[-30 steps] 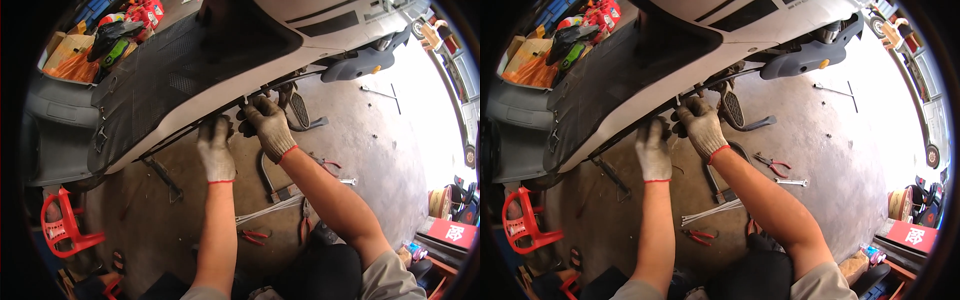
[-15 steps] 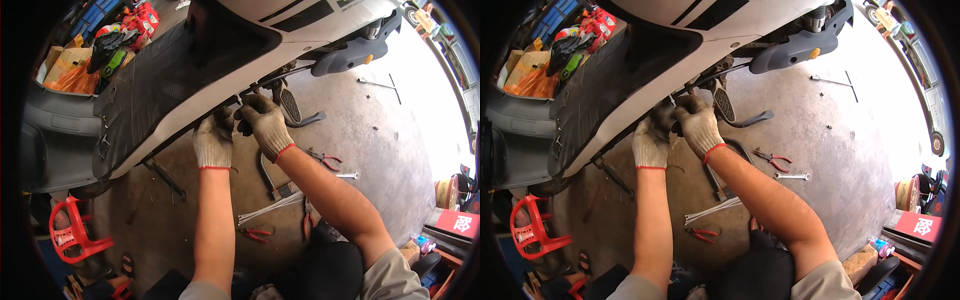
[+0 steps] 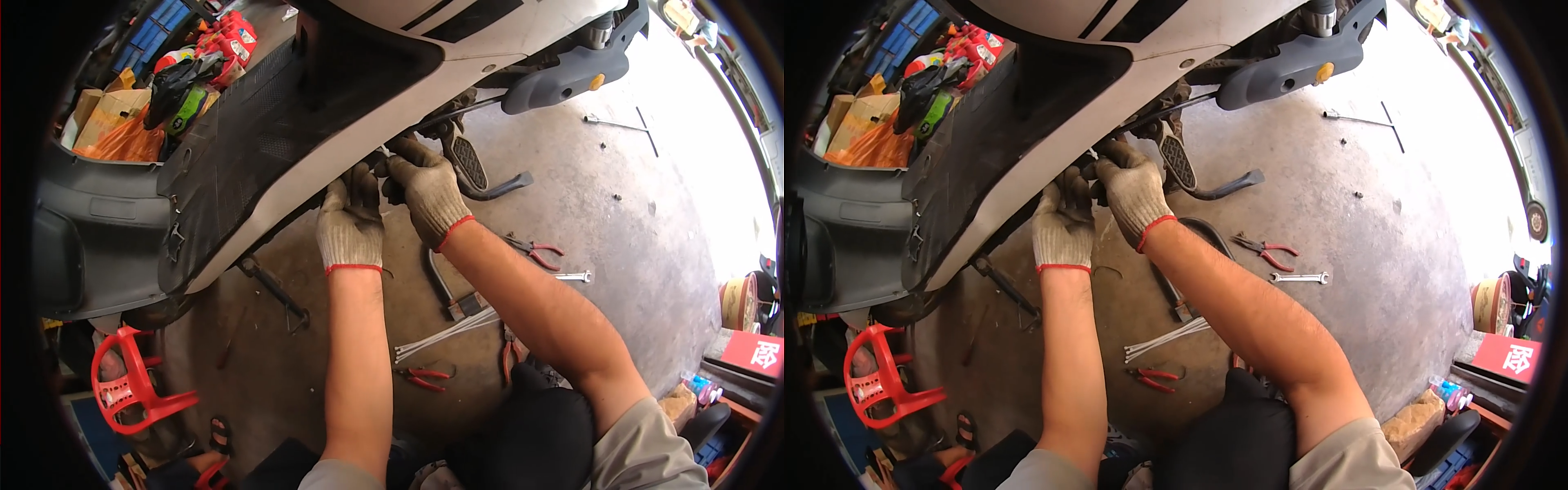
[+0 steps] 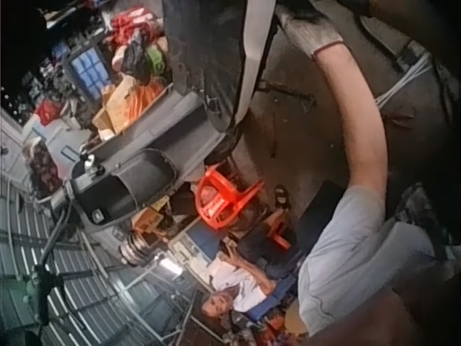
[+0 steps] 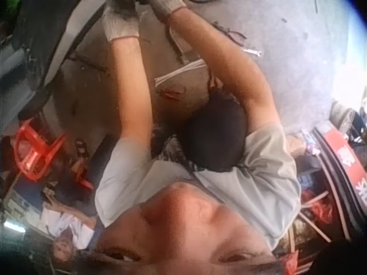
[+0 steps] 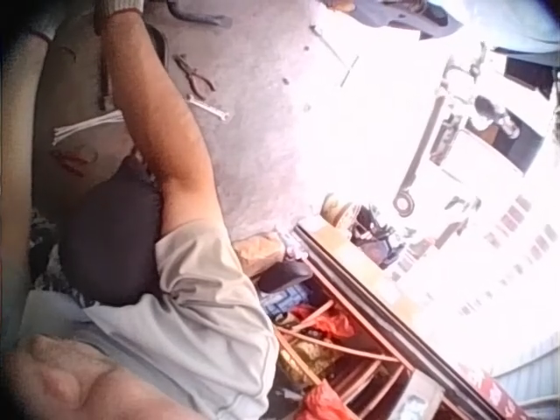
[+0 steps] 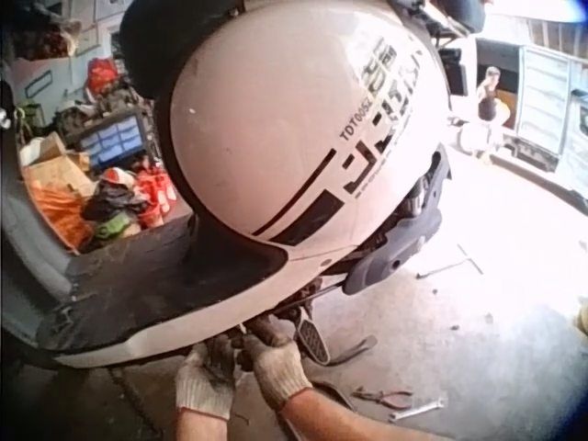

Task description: Repairing a motorcycle by working on the lower panel and wiring using zip ties and a screwdriver.

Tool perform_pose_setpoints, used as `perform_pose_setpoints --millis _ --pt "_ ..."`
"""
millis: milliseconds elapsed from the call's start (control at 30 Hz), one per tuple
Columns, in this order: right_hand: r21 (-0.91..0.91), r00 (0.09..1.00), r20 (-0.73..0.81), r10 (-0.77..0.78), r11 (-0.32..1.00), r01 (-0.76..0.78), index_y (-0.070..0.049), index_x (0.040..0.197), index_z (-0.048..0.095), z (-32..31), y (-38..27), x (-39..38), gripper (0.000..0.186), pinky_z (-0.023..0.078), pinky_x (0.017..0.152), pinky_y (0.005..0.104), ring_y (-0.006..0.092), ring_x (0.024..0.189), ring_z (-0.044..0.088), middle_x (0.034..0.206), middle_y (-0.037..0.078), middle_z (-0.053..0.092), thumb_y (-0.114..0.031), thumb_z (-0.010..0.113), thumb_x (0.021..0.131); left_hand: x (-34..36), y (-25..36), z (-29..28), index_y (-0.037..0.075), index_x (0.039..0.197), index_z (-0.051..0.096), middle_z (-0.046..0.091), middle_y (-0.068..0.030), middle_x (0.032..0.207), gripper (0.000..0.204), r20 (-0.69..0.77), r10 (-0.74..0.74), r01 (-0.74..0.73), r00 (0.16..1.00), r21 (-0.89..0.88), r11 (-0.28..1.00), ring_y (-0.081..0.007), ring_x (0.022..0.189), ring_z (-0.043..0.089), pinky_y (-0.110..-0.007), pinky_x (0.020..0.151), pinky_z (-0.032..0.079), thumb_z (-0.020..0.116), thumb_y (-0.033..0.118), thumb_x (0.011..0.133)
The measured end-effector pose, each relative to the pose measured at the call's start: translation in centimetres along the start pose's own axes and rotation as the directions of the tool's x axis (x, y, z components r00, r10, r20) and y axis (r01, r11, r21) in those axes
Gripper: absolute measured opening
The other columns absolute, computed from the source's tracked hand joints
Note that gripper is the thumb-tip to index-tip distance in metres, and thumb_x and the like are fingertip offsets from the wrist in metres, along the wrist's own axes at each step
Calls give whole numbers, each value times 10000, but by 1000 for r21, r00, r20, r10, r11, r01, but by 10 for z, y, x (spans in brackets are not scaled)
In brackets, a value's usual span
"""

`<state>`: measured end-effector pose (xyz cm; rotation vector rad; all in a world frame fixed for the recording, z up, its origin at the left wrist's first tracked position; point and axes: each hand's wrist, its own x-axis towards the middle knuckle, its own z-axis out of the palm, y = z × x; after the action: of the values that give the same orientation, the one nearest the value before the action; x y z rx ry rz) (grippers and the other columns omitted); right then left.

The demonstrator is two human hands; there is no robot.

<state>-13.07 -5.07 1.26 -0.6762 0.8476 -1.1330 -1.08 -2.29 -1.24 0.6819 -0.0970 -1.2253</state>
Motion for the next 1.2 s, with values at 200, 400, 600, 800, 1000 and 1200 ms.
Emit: perform_pose_setpoints --millis 200,400,600,800,1000,1200 --pt "36 1000 19 11 999 -12 81 1244 586 1 -4 0 338 472 623 253 109 679 576 894 61 667 -60 544 939 -11 3 14 -16 1160 618 672 -119 1072 241 8 -9 9 1000 -8 1000 -229 985 658 -367 917 556 577 155 995" --pt "-5 999 25 -32 999 32 102 1227 587 -2 -10 -2 340 463 622 255 110 676 567 886 69 662 -59 552 930 -17 6 12 -29 1201 605 650 -154 1135 266 151 -104 114 983 -58 992 -273 1077 631 -414 1007 505 551 116 985" --pt "51 999 -42 -16 999 18 99 1300 515 -6 -16 -2 398 465 597 265 120 663 565 911 92 660 -47 545 931 -14 10 14 7 1226 584 611 -159 1189 291 195 -169 184 966 -59 981 -285 1135 585 -440 1016 454 539 144 973" --pt "259 996 -56 73 964 -56 7 1226 507 -11 -29 2 284 453 563 246 109 620 527 860 65 611 -16 503 943 -20 11 28 31 1223 568 568 -149 1207 314 119 -157 164 980 -49 985 -278 1093 557 -429 976 429 589 181 948" --pt "225 997 -71 -3 974 19 7 1190 539 -14 -35 0 253 428 526 236 106 612 525 860 51 616 -25 514 940 -14 -2 30 53 1182 601 608 -109 1137 282 194 -58 57 979 13 998 -257 1068 563 -412 917 437 615 171 927" --pt "-96 994 -86 -65 994 57 41 1189 575 -15 -38 -1 293 431 540 242 110 587 534 830 68 638 -69 553 919 -10 -3 19 42 1183 619 659 -127 1158 289 184 -75 69 980 38 997 -260 1094 612 -397 938 460 606 186 932"
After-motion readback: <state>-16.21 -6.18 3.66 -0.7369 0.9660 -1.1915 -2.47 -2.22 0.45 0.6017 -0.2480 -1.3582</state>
